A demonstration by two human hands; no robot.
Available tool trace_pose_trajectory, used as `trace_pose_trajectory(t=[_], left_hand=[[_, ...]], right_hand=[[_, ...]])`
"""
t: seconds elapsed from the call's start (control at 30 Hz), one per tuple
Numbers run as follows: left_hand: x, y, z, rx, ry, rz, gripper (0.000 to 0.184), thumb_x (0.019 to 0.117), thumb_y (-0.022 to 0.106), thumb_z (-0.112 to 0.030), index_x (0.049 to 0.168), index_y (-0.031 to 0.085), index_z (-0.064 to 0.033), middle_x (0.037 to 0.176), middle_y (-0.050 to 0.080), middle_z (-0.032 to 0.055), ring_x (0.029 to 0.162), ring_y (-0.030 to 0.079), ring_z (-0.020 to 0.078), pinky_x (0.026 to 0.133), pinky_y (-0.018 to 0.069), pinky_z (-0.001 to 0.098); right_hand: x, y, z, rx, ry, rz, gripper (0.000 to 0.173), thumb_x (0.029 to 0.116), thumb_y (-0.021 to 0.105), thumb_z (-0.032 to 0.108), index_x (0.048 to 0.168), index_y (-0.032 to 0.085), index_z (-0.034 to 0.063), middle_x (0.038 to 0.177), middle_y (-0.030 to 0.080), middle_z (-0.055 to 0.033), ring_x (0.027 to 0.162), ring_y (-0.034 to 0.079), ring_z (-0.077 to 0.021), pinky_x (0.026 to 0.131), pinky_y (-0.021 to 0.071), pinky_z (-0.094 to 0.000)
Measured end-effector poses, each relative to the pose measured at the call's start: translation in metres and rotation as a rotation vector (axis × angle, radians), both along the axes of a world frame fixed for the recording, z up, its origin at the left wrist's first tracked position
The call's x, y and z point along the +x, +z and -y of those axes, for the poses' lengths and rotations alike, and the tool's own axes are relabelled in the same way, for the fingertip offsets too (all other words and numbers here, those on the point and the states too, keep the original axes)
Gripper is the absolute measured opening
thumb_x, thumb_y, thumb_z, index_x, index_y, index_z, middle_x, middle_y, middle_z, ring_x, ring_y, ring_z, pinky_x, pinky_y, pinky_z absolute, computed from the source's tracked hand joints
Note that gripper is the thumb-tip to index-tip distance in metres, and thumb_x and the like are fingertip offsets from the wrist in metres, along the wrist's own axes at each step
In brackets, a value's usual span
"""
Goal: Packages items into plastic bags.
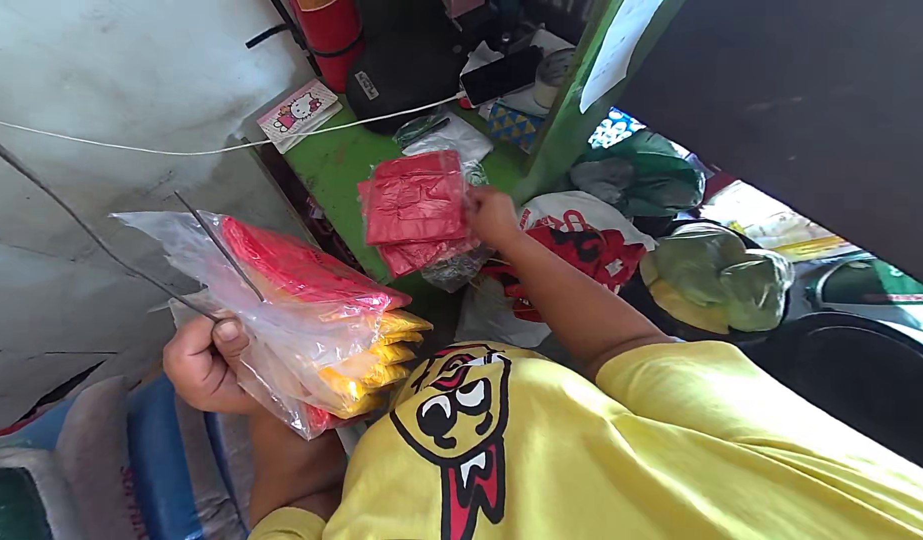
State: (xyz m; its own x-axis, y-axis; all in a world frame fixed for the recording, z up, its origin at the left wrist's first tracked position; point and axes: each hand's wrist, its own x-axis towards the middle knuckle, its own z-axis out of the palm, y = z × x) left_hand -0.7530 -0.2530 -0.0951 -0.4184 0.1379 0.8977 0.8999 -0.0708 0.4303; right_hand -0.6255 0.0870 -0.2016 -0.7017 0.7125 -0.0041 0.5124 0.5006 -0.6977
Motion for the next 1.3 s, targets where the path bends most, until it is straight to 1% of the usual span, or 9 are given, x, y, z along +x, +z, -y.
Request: trace_pose_trajectory(t=[0.1,0.23,0.33,0.43,0.57,0.83,1.0,1.17,1.3], left_hand=[[0.002,0.003,-0.002,-0.002,-0.016,-0.006,0.018,0.1064,0.055,-0.022,0.096,0.063,-0.0100,0.083,0.059,-0.0134,0.079,0.055,-0.0107,0.073,0.0462,0.0104],[0.007,0.009,-0.008,-0.012,-0.058,-0.007,0.017,0.1062,0.055,-0.022,0.098,0.065,-0.0101,0.087,0.062,-0.0149,0.083,0.058,-0.0112,0.076,0.0478,0.0104],[0.006,0.011,-0.013,-0.006,-0.074,-0.048,0.018,0.1069,0.054,-0.021,0.099,0.064,-0.0083,0.088,0.063,-0.0123,0.084,0.058,-0.0098,0.078,0.0487,0.0113],[0.004,0.012,-0.018,0.016,-0.093,-0.069,0.019,0.1069,0.054,-0.022,0.097,0.064,-0.0097,0.086,0.062,-0.0117,0.082,0.058,-0.0086,0.076,0.0488,0.0119],[0.006,0.014,-0.027,0.043,-0.116,-0.038,0.021,0.1065,0.056,-0.028,0.096,0.065,-0.0123,0.085,0.063,-0.0119,0.080,0.060,-0.0072,0.075,0.0514,0.0132],[0.008,0.014,-0.048,-0.013,-0.159,-0.045,0.027,0.1078,0.053,-0.030,0.095,0.064,-0.0088,0.082,0.062,-0.0077,0.076,0.059,-0.0056,0.072,0.0525,0.0141],[0.012,0.016,-0.058,-0.060,-0.150,-0.068,0.024,0.1075,0.053,-0.024,0.097,0.063,-0.0050,0.082,0.062,-0.0009,0.073,0.060,0.0002,0.069,0.0535,0.0180],[0.019,0.023,-0.063,-0.060,-0.173,-0.059,0.022,0.1071,0.054,-0.020,0.097,0.064,-0.0032,0.081,0.060,-0.0017,0.072,0.058,-0.0016,0.069,0.0519,0.0153],[0.023,0.025,-0.065,-0.067,-0.175,-0.046,0.022,0.1072,0.054,-0.020,0.098,0.064,-0.0033,0.080,0.060,-0.0017,0.071,0.058,-0.0013,0.067,0.0514,0.0152]], right_hand=[[0.009,0.012,-0.010,-0.195,-0.351,0.022,0.037,0.0932,0.064,0.005,0.128,0.055,-0.0060,0.116,0.066,-0.0314,0.111,0.065,-0.0473,0.092,0.0508,-0.0658],[-0.004,-0.007,-0.035,-0.517,-0.615,-0.250,0.064,0.0974,0.059,0.025,0.151,0.034,0.0016,0.131,0.059,-0.0279,0.120,0.061,-0.0405,0.095,0.0515,-0.0605],[-0.010,0.012,-0.041,-0.382,-0.428,-0.198,0.068,0.0863,0.079,0.030,0.138,0.052,-0.0041,0.125,0.063,-0.0296,0.118,0.062,-0.0440,0.098,0.0502,-0.0644],[-0.017,0.062,-0.040,-0.156,-0.222,-0.154,0.037,0.0941,0.072,0.026,0.118,0.070,-0.0014,0.110,0.069,-0.0253,0.106,0.066,-0.0407,0.094,0.0498,-0.0635],[-0.035,0.138,-0.030,-0.105,0.011,-0.258,0.027,0.1023,0.064,0.030,0.107,0.074,0.0051,0.097,0.071,-0.0147,0.092,0.066,-0.0279,0.086,0.0513,-0.0549],[-0.037,0.252,0.024,0.152,0.393,-0.255,0.018,0.1026,0.063,0.023,0.100,0.077,0.0110,0.092,0.074,-0.0034,0.083,0.069,-0.0130,0.082,0.0567,-0.0411],[-0.018,0.276,0.059,0.376,0.466,-0.341,0.018,0.1035,0.061,0.022,0.102,0.076,0.0132,0.086,0.073,0.0027,0.076,0.067,-0.0021,0.075,0.0569,-0.0259],[-0.006,0.268,0.080,0.725,0.543,-0.488,0.021,0.1019,0.057,0.014,0.102,0.077,0.0090,0.092,0.075,-0.0078,0.082,0.070,-0.0174,0.076,0.0563,-0.0381],[0.000,0.263,0.088,0.829,0.557,-0.545,0.021,0.1011,0.057,0.011,0.101,0.077,0.0084,0.085,0.071,-0.0085,0.079,0.069,-0.0214,0.069,0.0554,-0.0388]])
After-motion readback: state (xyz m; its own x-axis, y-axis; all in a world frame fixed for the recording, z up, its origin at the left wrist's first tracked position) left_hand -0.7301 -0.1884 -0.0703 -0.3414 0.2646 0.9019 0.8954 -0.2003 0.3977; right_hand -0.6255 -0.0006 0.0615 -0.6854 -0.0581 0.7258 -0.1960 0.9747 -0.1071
